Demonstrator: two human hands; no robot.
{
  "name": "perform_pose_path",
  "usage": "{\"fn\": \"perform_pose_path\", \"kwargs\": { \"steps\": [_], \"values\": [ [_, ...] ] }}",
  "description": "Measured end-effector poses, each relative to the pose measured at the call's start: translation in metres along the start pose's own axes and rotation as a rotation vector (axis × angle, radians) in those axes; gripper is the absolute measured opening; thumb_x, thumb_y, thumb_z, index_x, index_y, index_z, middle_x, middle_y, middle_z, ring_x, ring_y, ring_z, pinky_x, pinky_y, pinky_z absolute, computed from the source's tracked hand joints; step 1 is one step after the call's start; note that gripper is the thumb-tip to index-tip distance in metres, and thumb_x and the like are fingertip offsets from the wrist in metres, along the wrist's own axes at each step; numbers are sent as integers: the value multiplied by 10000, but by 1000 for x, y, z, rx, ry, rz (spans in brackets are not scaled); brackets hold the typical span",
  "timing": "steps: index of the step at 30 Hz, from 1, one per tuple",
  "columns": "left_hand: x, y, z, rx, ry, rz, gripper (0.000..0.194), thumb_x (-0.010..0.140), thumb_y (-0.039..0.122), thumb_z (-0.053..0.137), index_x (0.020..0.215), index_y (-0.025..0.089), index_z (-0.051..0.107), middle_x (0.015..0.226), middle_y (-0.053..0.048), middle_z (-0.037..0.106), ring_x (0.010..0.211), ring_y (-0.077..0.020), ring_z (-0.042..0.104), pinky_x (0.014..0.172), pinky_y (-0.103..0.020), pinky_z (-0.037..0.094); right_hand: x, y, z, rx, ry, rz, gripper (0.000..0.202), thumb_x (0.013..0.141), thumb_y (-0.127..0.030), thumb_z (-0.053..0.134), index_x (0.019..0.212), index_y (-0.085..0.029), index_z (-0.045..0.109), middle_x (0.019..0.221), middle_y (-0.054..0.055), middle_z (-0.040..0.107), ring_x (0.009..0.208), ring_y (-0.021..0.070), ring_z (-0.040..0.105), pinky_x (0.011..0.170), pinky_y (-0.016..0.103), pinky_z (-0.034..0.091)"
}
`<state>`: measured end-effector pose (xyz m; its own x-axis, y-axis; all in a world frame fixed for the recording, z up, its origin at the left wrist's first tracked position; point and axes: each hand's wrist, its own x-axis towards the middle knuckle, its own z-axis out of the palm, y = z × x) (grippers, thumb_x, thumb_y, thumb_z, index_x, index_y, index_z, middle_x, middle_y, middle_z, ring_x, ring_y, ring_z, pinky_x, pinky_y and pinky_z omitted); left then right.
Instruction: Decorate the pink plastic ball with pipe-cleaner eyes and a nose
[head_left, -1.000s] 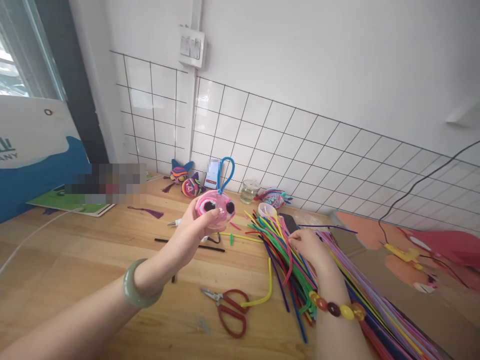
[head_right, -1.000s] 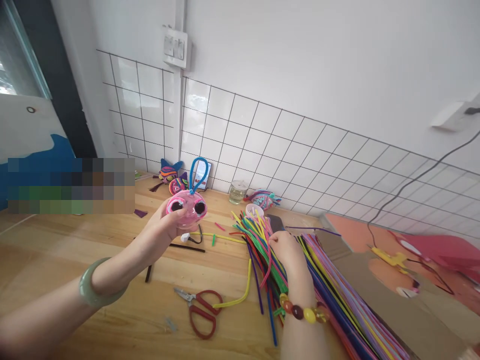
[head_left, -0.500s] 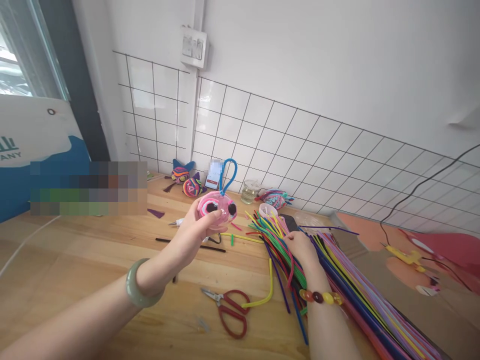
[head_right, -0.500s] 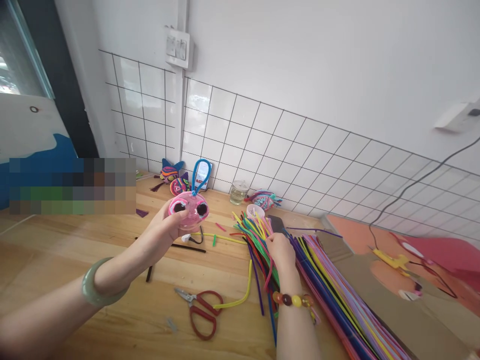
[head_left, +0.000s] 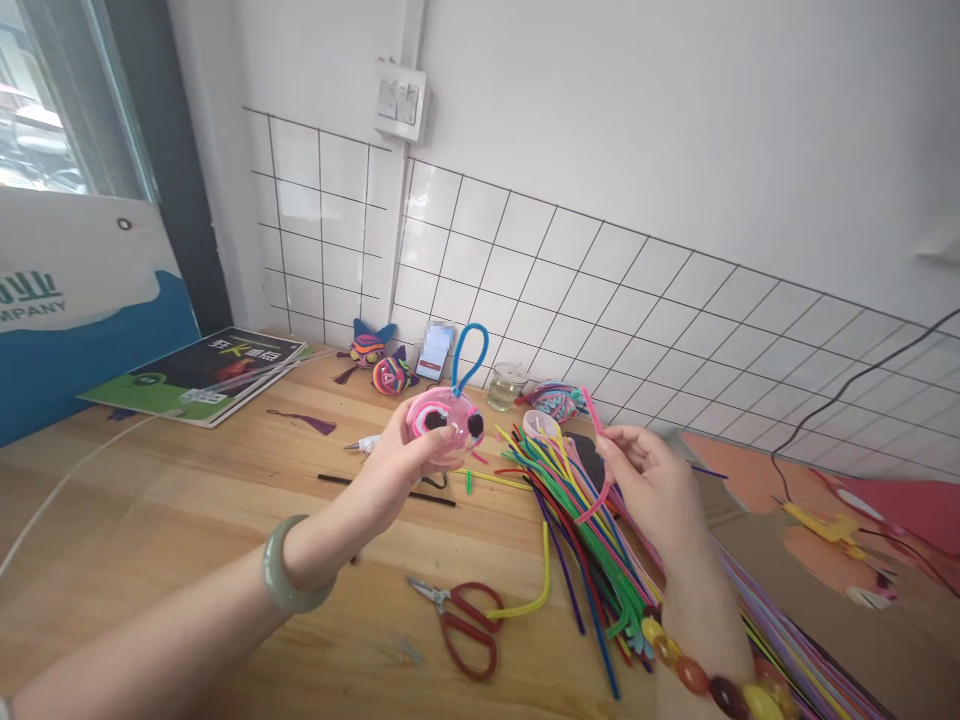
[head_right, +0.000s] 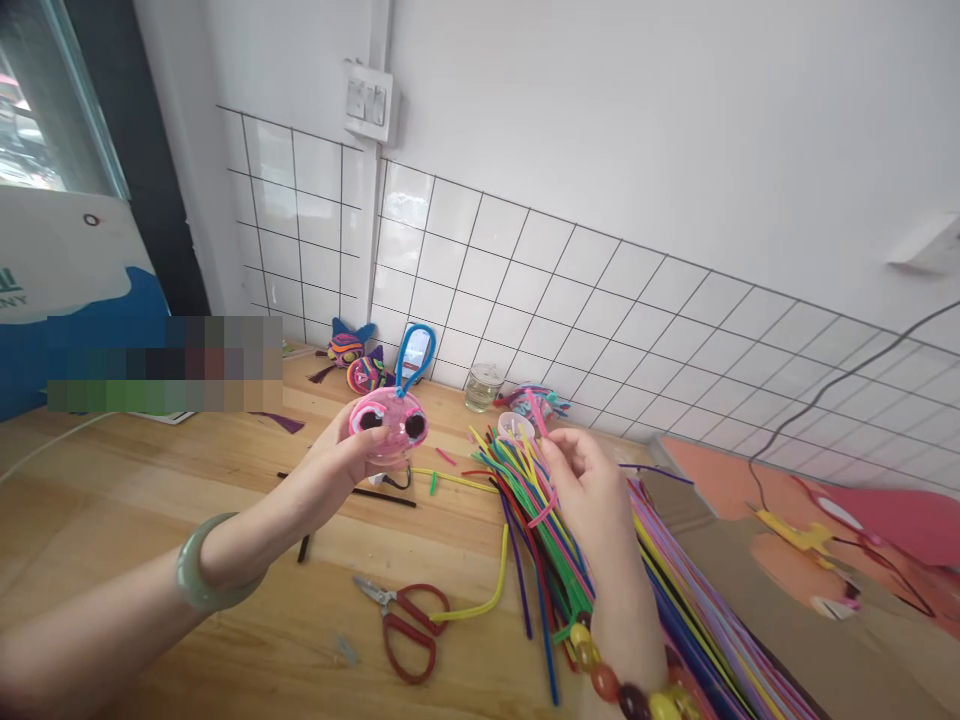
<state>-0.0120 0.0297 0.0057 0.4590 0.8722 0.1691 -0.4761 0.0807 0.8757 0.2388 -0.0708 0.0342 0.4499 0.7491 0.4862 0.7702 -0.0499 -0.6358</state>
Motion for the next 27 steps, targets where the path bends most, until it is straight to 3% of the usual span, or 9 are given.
{"fn": "perform_pose_path", "kwargs": {
  "steps": [5, 8, 10, 17, 27],
  "values": [
    [-1, 0, 2, 6, -16, -12, 526, 732, 338, 689, 1214, 242, 502, 1168, -91, 592, 965, -264, 629, 753, -383, 554, -31, -56, -6, 63, -192, -216, 221, 866, -395, 519, 940, -230, 648, 805, 8, 677, 699, 142, 622, 619, 230, 500],
    [-2, 0, 2, 14, -39, -20, 519, 739, 347, 679, 1214, 236, 502, 1168, -93, 589, 974, -261, 618, 728, -361, 554, -42, -73, -4, -9, -398, -326, 206, 894, -337, 484, 925, -248, 668, 713, -15, 657, 635, 127, 596, 586, 218, 478],
    [-3, 0, 3, 22, -59, -26, 511, 744, 354, 674, 1209, 234, 500, 1175, -93, 584, 984, -261, 613, 720, -349, 550, -45, -77, -1, -16, -464, -375, 221, 911, -302, 453, 955, -249, 664, 715, -8, 653, 657, 132, 603, 610, 227, 483],
    [-8, 2, 5, 172, -73, 8, 468, 750, 372, 677, 1167, 227, 522, 1138, -86, 599, 1033, -268, 581, 727, -320, 524, -44, -75, 11, 19, -409, -518, 216, 937, -219, 419, 1004, -225, 625, 943, 48, 635, 889, 157, 595, 791, 283, 477],
    [-8, 7, 4, 139, -265, 24, 582, 709, 329, 737, 1222, 217, 487, 1232, -112, 558, 1135, -281, 521, 904, -387, 450, -47, -80, 15, -52, -329, -549, 185, 941, -223, 422, 913, -206, 604, 853, 45, 570, 782, 151, 567, 710, 284, 460]
  ]
}}
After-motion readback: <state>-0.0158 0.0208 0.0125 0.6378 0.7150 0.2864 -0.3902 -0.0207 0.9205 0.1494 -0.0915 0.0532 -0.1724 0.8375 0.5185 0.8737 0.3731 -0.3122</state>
